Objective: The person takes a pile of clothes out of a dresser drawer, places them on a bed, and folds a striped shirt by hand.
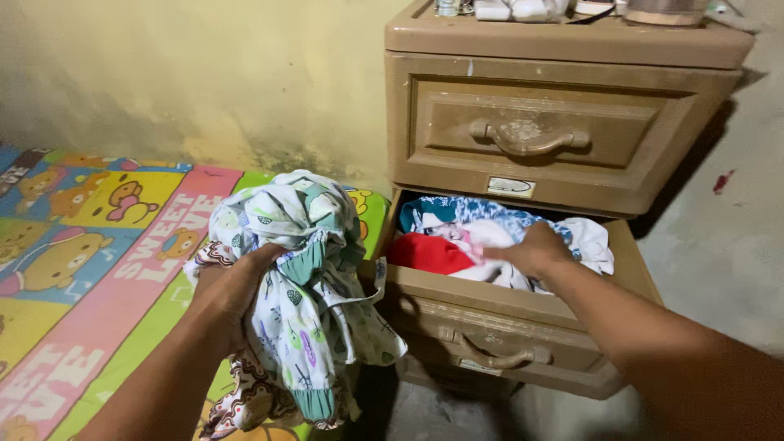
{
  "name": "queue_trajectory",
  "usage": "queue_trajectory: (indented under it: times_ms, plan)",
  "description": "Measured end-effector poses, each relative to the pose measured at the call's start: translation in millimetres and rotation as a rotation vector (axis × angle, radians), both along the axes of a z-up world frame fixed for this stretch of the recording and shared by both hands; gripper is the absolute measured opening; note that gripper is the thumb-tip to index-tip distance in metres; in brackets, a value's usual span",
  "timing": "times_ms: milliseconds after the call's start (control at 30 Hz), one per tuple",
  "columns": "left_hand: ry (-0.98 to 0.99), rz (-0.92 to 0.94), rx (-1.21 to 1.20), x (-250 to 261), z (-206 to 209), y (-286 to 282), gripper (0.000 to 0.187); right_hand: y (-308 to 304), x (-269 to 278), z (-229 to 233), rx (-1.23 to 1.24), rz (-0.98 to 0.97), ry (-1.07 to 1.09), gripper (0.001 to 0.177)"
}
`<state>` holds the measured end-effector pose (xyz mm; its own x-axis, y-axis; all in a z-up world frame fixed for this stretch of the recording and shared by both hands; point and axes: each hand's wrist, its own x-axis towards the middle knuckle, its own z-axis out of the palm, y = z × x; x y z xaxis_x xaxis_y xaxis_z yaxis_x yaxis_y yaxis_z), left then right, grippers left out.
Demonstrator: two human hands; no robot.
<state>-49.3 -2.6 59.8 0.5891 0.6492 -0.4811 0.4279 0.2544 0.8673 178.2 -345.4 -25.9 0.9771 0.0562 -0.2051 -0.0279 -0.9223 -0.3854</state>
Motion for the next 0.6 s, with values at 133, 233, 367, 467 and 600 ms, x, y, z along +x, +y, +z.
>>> queue_trajectory:
  times_ms: [133, 233, 367, 467, 600]
  plan:
    - [-0.122, -0.048, -0.059, 10, -3, -7, 0.061, -6, -26, 38, 0.601, -0.188, -0.141, 0.076]
    - [0.086, 0.003, 0.139, 16, 6, -18, 0.077, 5, -33, 68, 0.993, -0.165, -0.105, 0.053]
    - [0.170, -0.029, 0.131, 26, 18, -34, 0.089, 24, -34, 100, 1.363, -0.089, 0.139, 0.043]
    - [0.201, -0.070, 0.246, 39, 8, -34, 0.099, 54, -36, 116, 1.610, 0.106, 0.402, 0.047]
    - [0.122, -0.150, 0.242, 57, -17, -29, 0.099, 108, -60, 123, 1.728, 0.151, 0.544, 0.045]
